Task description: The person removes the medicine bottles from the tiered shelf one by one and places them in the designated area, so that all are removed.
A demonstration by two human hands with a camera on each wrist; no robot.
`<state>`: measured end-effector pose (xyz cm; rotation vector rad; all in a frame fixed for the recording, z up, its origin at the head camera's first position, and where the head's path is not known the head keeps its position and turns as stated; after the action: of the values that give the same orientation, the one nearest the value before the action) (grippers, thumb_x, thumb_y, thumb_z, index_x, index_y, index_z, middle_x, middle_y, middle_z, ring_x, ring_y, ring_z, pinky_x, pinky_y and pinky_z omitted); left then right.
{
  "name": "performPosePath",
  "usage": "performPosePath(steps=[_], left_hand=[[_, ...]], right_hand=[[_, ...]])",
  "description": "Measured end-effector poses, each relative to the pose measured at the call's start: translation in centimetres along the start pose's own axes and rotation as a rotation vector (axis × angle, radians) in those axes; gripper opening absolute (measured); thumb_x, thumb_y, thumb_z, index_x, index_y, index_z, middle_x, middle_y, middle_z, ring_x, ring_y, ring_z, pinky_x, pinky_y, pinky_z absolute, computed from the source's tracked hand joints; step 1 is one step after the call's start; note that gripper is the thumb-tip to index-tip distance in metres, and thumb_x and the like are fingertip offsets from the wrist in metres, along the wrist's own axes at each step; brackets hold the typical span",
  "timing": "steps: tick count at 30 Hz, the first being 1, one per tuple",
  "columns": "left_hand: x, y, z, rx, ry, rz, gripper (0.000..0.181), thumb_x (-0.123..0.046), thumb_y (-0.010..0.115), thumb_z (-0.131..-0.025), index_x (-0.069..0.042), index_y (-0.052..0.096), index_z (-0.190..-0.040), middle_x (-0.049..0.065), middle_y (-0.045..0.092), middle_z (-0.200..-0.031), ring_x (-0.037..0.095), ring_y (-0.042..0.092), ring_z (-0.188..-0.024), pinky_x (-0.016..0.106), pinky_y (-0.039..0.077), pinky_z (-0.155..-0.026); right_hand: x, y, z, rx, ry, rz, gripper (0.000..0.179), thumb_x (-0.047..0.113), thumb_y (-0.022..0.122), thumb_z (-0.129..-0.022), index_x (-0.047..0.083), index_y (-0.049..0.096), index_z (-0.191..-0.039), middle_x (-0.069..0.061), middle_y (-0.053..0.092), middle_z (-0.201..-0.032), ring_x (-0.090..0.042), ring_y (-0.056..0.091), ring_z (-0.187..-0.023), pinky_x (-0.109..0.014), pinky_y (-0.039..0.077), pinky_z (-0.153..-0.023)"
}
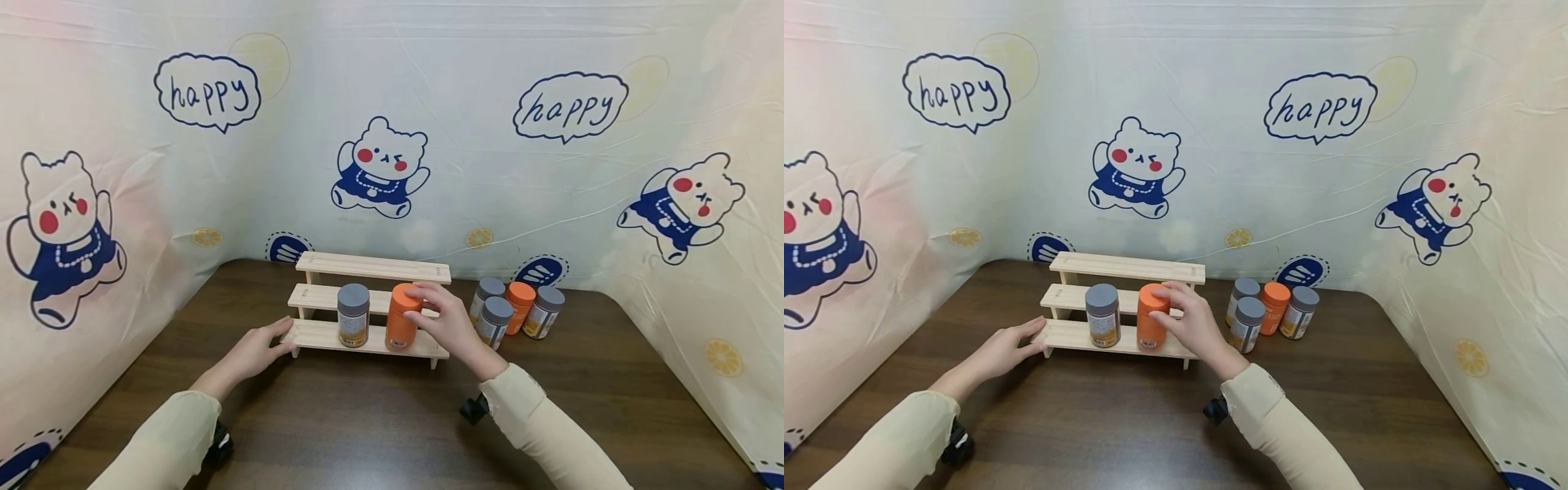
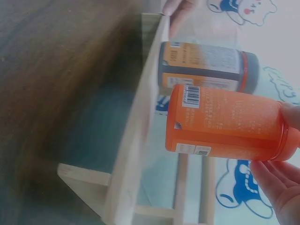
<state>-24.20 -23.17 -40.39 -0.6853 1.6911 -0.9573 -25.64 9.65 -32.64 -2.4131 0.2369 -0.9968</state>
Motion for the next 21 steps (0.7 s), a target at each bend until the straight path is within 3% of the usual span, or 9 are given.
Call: performPosePath(steps=[14,21], left_hand=[[0.1,0.0,0.0,0.003,-0.007,0.001,0.057,-0.023,0.061,-0.09,0.009,0.042,-0.133,0.026,0.038,-0.136,0.042,0.039,-0.121,0.054,0.033,-0.096],[0.2,0.1,-0.1,-0.002,-0.001,-0.005,0.057,-0.023,0.062,-0.09,0.009,0.042,-0.132,0.026,0.038,-0.136,0.042,0.039,-0.121,0.054,0.034,-0.095]], right_hand=[[1.3,-5.6,0.0,-0.126,0.026,0.024,0.036,0.007,0.071,-0.08,0.0,0.064,-0.114,-0.014,0.054,-0.123,-0.025,0.059,-0.1,-0.037,0.05,-0.082],[4.4,-8.7,0.1,-0.212,0.043,0.055,0.033,-0.005,0.069,-0.078,-0.009,0.062,-0.11,-0.024,0.054,-0.118,-0.034,0.057,-0.102,-0.044,0.048,-0.083]])
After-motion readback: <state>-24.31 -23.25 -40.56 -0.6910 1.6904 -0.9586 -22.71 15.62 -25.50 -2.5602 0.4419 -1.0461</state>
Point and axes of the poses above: each hand's wrist, its own z-axis away from the middle knuckle, its own y-axis out of the palm, x = y × z, the point moved 4 cm from there along -z, towards the middle knuckle
